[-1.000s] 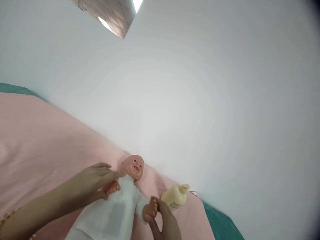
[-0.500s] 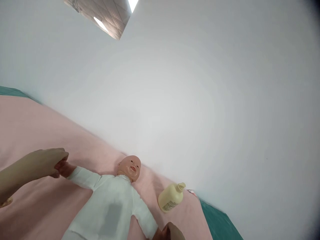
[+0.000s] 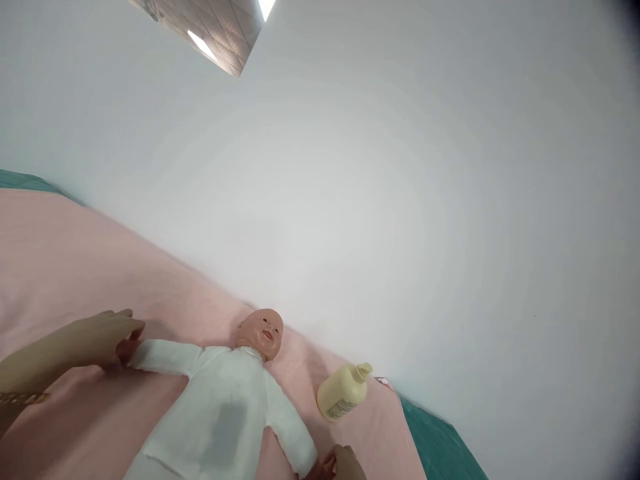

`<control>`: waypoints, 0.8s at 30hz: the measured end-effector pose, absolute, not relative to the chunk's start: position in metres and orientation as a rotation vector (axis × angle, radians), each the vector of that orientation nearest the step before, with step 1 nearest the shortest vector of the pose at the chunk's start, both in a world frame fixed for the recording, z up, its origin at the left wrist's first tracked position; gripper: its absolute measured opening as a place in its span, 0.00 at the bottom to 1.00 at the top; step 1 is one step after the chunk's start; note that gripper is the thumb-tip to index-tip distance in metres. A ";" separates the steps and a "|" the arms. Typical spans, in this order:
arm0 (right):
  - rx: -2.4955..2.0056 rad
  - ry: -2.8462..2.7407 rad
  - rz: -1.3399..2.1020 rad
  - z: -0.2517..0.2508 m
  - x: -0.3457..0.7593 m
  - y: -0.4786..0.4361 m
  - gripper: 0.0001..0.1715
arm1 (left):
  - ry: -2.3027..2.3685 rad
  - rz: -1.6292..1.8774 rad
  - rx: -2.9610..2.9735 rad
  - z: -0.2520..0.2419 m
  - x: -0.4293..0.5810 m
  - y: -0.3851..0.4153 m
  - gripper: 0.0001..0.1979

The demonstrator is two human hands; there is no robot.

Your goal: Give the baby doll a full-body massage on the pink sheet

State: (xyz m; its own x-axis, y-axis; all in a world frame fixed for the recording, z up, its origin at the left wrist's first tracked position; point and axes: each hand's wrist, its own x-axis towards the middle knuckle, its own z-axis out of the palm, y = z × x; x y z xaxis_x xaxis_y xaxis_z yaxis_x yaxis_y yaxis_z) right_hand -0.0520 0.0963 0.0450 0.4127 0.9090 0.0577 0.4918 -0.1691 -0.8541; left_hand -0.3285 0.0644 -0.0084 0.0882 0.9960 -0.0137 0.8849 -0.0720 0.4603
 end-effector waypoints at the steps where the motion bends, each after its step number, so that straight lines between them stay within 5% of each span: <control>1: -1.811 -1.218 0.614 0.050 -0.048 0.090 0.15 | 1.848 0.366 2.042 -0.003 -0.326 0.063 0.16; 9: -1.839 -1.236 0.585 0.084 0.087 -0.048 0.21 | 1.697 0.634 1.975 0.041 -0.324 0.051 0.14; 14: -1.574 -1.165 0.699 0.081 0.139 -0.081 0.36 | 1.632 1.002 1.742 0.041 -0.311 0.059 0.23; 17: -1.434 -1.120 0.585 0.071 0.124 -0.060 0.32 | 1.539 1.358 1.511 0.042 -0.289 0.058 0.32; 24: -1.424 -1.139 0.528 0.053 0.088 -0.009 0.22 | 1.157 1.389 1.059 0.036 -0.243 0.064 0.35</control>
State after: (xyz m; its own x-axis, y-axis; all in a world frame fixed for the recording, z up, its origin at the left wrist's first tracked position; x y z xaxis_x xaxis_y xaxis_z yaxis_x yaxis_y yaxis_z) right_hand 0.0877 -0.0091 0.0525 0.4219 0.8582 0.2923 0.3319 0.1539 -0.9307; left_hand -0.2426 0.0643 0.0356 -0.1173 0.9928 0.0251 -0.1547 -0.0432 0.9870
